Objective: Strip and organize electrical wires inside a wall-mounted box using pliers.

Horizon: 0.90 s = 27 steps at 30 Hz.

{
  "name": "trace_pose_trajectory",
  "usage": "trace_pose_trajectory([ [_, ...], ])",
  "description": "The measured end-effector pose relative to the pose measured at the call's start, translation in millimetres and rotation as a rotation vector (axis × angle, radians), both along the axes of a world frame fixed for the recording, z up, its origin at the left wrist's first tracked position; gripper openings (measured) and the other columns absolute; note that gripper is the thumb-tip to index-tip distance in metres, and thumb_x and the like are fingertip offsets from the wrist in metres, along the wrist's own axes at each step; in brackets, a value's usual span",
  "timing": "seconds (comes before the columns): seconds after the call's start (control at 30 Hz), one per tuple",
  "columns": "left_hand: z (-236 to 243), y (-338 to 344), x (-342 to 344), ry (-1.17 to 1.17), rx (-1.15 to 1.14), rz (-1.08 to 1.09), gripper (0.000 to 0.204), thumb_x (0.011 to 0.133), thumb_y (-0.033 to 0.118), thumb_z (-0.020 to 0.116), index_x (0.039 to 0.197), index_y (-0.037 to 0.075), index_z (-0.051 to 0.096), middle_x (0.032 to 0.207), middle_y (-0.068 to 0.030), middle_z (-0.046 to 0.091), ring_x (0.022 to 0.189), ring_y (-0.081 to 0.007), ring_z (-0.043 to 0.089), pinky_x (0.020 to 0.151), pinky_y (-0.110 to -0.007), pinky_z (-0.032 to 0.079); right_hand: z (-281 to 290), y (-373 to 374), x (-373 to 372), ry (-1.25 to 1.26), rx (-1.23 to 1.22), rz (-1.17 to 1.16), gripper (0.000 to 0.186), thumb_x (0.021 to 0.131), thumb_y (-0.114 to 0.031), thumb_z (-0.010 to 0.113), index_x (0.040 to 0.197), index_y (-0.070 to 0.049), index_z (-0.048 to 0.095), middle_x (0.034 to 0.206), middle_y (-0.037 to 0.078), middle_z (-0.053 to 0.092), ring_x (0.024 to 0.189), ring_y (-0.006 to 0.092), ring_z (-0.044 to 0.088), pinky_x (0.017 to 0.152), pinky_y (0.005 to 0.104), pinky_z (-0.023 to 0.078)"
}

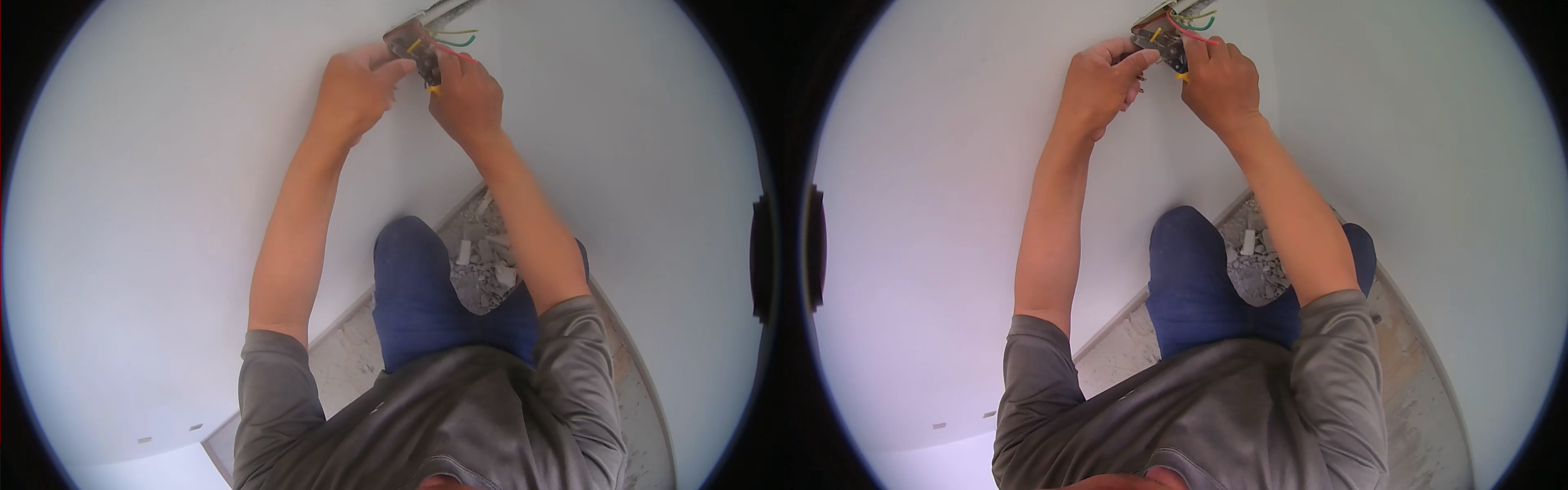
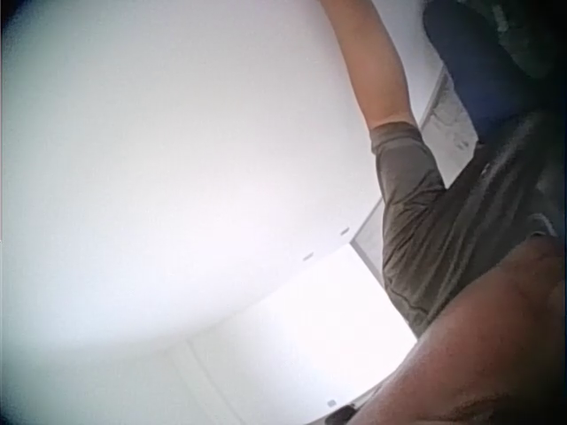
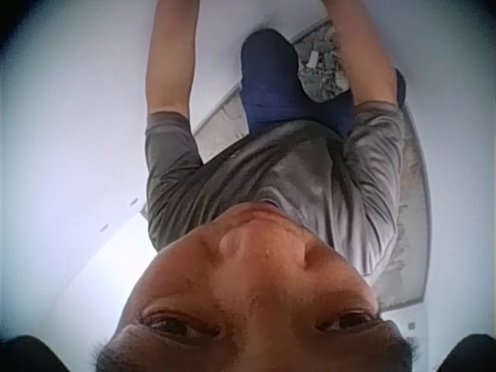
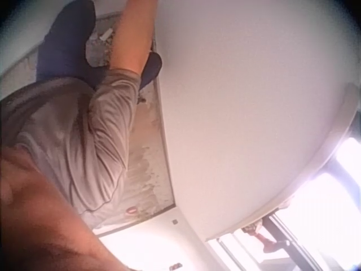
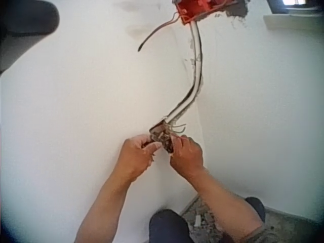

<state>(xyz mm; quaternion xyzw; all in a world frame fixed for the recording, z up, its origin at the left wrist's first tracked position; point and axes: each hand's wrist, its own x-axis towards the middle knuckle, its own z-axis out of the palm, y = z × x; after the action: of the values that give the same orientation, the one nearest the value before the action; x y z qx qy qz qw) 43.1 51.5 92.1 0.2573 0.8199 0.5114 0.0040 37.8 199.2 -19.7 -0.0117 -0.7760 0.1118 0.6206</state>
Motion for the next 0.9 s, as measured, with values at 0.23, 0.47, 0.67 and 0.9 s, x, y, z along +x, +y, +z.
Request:
trace_pose_trajectory([
  [0.23,-8,-3,-2,0.017,0.02,0.0,0.018,0.089,0.015,0.07,0.093,-0.002,0.069,0.064,0.0004,0.055,0.048,-0.0034,0.044,0.042,-0.02,0.033,2,8,2,0.001,0.076,0.055,0.042,0.061,-0.003,0.069,0.102,-0.009,0.06,0.076,0.006,0.056,0.063,0.0219,0.059,0.048,0.032,0.049],
  [0.47,-1,0,-8,0.008,-0.023,-0.01,0.021,0.086,0.017,0.068,0.093,-0.002,0.071,0.062,-0.0027,0.056,0.053,-0.0086,0.048,0.049,-0.026,0.039,11,22,-9,0.096,0.153,0.022,0.04,0.062,-0.003,0.068,0.1,-0.012,0.06,0.072,0.004,0.052,0.06,0.0207,0.054,0.047,0.0342,0.044],
  [0.67,-2,2,-5,-0.008,-0.004,-0.009,0.021,0.086,0.018,0.068,0.09,-0.002,0.069,0.06,-0.0026,0.055,0.052,-0.0083,0.047,0.048,-0.026,0.038,2,9,-4,-0.083,-0.014,0.067,0.041,0.063,-0.003,0.067,0.103,-0.01,0.061,0.076,0.006,0.058,0.065,0.0261,0.061,0.054,0.0399,0.052],
  [0.9,1,-3,-3,-0.026,-0.132,-0.038,0.029,0.088,0.027,0.068,0.097,0.0,0.07,0.06,-0.002,0.053,0.051,-0.0093,0.047,0.047,-0.027,0.038,16,-1,32,-0.377,-0.161,0.222,0.039,0.075,-0.009,0.065,0.113,-0.007,0.06,0.093,0.013,0.068,0.082,0.0305,0.068,0.067,0.0422,0.055],
])
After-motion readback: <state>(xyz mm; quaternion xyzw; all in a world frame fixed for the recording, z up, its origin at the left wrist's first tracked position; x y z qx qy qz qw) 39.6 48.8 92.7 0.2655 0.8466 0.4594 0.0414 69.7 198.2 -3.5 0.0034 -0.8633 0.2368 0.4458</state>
